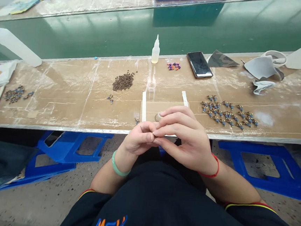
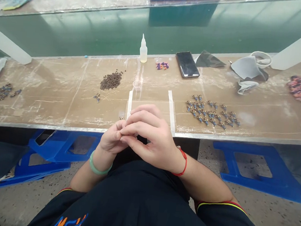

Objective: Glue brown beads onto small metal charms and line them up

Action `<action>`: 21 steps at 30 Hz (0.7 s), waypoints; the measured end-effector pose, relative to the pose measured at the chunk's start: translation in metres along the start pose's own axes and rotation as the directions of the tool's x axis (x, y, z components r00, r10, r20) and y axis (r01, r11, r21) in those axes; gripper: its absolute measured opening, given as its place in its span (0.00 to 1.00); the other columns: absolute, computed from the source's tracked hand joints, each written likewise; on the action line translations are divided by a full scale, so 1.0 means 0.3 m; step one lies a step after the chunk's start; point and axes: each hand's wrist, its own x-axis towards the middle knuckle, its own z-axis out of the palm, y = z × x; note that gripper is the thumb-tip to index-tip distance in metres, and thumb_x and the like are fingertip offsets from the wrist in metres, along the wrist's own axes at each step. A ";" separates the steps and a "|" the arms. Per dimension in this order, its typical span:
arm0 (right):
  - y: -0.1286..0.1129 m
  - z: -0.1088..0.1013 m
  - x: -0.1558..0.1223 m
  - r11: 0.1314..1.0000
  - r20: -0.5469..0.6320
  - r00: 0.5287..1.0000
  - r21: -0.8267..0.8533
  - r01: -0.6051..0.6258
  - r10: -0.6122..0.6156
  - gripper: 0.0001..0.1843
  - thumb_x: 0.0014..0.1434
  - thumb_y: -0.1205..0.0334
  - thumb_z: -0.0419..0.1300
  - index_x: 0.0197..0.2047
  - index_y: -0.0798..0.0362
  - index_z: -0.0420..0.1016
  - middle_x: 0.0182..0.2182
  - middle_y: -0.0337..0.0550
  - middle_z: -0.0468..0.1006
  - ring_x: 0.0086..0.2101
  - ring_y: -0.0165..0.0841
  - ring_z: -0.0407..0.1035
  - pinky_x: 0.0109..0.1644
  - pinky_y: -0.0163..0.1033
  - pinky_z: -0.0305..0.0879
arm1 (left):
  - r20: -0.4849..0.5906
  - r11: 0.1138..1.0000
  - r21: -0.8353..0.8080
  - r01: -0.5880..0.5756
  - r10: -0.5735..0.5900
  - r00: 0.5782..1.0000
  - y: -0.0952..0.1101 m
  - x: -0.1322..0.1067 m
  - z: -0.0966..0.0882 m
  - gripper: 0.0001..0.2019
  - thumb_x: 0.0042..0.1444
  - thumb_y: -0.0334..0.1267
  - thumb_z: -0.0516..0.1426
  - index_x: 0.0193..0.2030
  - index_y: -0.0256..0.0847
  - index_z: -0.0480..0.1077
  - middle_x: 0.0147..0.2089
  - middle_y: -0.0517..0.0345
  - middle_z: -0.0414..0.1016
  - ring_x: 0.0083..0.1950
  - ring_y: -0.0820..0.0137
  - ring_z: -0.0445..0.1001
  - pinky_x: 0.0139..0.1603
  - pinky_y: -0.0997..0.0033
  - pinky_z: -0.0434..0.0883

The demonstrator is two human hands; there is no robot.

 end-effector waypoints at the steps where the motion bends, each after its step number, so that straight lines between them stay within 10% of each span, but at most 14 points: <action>1: -0.002 -0.001 0.001 1.000 0.008 1.000 0.005 0.005 -0.005 0.03 0.65 0.67 0.65 0.40 0.50 0.77 0.35 0.42 0.78 0.46 0.39 0.71 0.51 0.48 0.73 | 0.013 1.000 -0.007 -0.015 0.015 1.000 0.001 0.000 0.000 0.25 0.35 0.54 0.75 0.20 0.38 0.68 0.21 0.65 0.62 0.23 0.78 0.58 0.24 0.75 0.56; 21: 0.031 0.015 0.027 0.988 -0.041 0.996 0.134 -0.078 0.084 0.01 0.68 0.64 0.62 0.43 0.50 0.74 0.36 0.41 0.79 0.39 0.35 0.73 0.47 0.45 0.71 | 0.117 0.959 -0.273 -0.076 0.111 0.987 -0.005 0.020 -0.009 0.19 0.42 0.48 0.73 0.21 0.41 0.69 0.22 0.66 0.58 0.19 0.81 0.47 0.17 0.77 0.47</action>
